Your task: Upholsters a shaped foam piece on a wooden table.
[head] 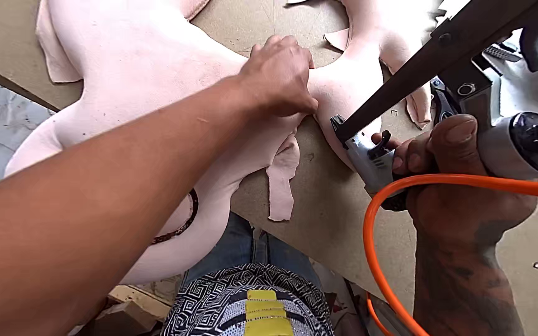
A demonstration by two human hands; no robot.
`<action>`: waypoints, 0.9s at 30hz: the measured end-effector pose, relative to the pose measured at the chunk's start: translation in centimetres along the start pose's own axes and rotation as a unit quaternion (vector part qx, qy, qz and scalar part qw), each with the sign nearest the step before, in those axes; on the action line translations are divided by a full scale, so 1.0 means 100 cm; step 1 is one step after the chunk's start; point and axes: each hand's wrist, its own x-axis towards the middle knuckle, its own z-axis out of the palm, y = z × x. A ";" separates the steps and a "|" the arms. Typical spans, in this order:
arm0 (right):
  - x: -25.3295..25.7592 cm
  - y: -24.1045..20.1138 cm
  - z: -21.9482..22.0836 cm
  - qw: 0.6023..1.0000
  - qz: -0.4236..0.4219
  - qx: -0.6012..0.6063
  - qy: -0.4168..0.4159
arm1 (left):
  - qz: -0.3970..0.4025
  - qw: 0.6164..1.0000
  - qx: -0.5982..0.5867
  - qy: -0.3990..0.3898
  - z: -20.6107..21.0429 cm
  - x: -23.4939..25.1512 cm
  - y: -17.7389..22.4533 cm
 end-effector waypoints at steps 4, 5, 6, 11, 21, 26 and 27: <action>0.003 0.005 0.008 0.999 -0.007 -0.002 -0.034 | 0.016 0.997 -0.072 -0.032 -0.010 0.006 -0.013; 0.004 0.007 0.009 0.999 -0.010 -0.030 -0.036 | 0.021 0.995 -0.091 -0.036 -0.012 0.005 -0.016; 0.005 0.010 0.011 0.998 -0.012 -0.055 -0.037 | 0.030 0.994 -0.104 -0.031 -0.013 0.004 -0.019; 0.007 0.010 0.023 0.989 0.001 -0.145 -0.032 | 0.021 0.994 -0.105 -0.019 -0.012 -0.003 -0.021; 0.008 0.005 0.040 0.986 0.038 -0.160 -0.019 | 0.033 0.996 -0.083 0.004 -0.004 0.002 -0.023; 0.004 0.007 0.033 0.974 0.025 -0.224 -0.034 | 0.050 0.996 -0.077 0.006 -0.006 -0.001 -0.024; 0.003 0.007 0.032 0.969 0.017 -0.243 -0.036 | 0.053 0.996 -0.074 0.008 -0.006 -0.002 -0.024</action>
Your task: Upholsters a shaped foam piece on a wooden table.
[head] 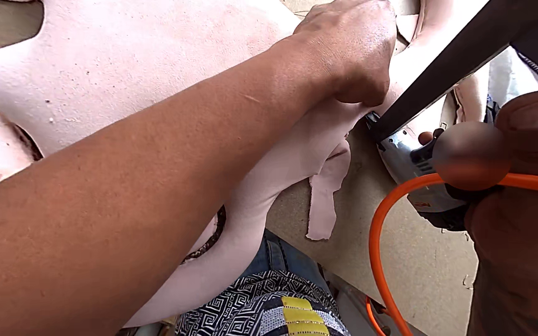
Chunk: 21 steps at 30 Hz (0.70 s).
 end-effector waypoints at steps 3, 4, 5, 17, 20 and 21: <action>0.000 -0.005 0.008 1.000 -0.014 0.023 0.003 | 0.012 1.000 0.004 0.000 -0.001 -0.002 0.000; 0.001 -0.007 0.010 1.000 -0.015 0.021 0.002 | 0.012 1.000 0.001 0.000 -0.002 -0.002 0.000; 0.004 -0.008 0.012 1.000 -0.016 0.010 0.000 | 0.015 1.000 -0.001 0.001 -0.001 -0.002 0.000; 0.009 -0.005 0.013 0.999 -0.036 -0.016 0.004 | 0.015 1.000 -0.010 0.012 -0.003 -0.007 0.003; 0.007 -0.001 0.013 0.999 -0.031 -0.002 0.013 | 0.015 1.000 -0.013 0.016 -0.002 -0.004 0.003; 0.006 -0.001 0.014 0.999 -0.030 -0.004 0.022 | 0.015 1.000 -0.013 0.015 -0.002 -0.004 0.003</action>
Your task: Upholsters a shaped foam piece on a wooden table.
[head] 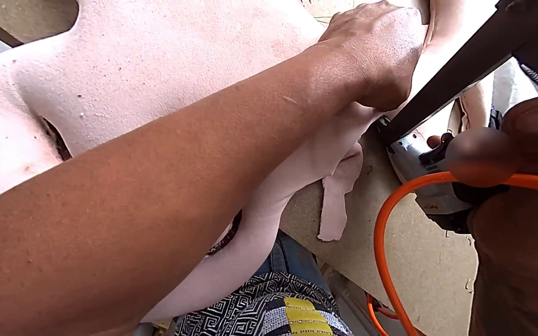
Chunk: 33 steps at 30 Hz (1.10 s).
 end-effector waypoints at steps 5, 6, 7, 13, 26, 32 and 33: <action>-0.001 -0.008 0.012 1.000 0.002 0.014 0.027 | -0.003 1.000 -0.004 -0.002 -0.001 -0.001 0.001; -0.001 -0.010 0.013 0.999 -0.002 0.005 0.034 | -0.001 1.000 -0.001 0.000 -0.001 0.000 0.001; 0.000 -0.010 0.014 0.999 -0.010 -0.004 0.035 | -0.001 1.000 0.001 0.000 -0.001 0.001 0.001; 0.010 -0.006 0.006 1.000 -0.020 -0.020 -0.003 | 0.000 1.000 -0.001 0.004 0.000 -0.001 0.000; 0.021 -0.002 0.000 0.999 -0.012 0.014 -0.039 | -0.003 1.000 -0.008 0.008 0.000 -0.001 0.000; 0.016 0.001 -0.001 0.999 -0.015 0.028 -0.030 | 0.000 1.000 -0.010 0.011 0.001 0.001 0.000; 0.016 0.001 -0.001 0.999 -0.017 0.026 -0.029 | -0.002 1.000 -0.010 0.009 0.000 0.001 0.000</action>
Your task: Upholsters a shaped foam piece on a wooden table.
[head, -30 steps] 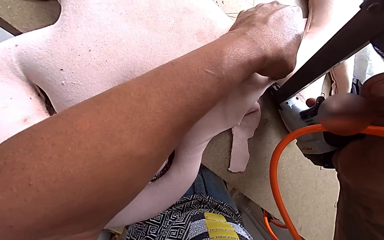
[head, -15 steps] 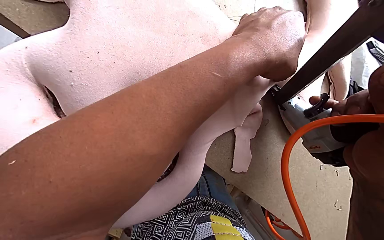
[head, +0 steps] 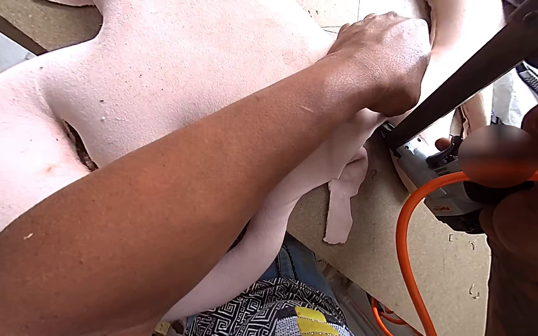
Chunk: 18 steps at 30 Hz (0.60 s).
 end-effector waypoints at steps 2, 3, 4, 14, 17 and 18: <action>0.000 0.000 0.000 1.000 -0.001 -0.004 0.002 | 0.000 1.000 0.003 -0.004 -0.001 0.000 0.001; 0.000 -0.001 0.001 1.000 -0.001 -0.003 0.004 | 0.001 1.000 0.004 -0.004 -0.001 0.000 0.001; 0.000 -0.001 0.001 1.000 0.000 0.001 0.004 | 0.004 1.000 0.003 -0.003 -0.001 0.001 0.002; -0.004 -0.019 0.008 0.999 -0.035 -0.035 0.003 | 0.024 0.999 -0.011 0.029 0.005 0.004 -0.007; -0.003 -0.029 -0.012 0.999 -0.012 0.009 -0.050 | 0.043 0.995 -0.015 0.088 0.014 0.005 -0.010; -0.011 -0.030 -0.029 0.997 0.014 0.033 -0.067 | 0.049 0.993 -0.016 0.108 0.015 0.006 -0.011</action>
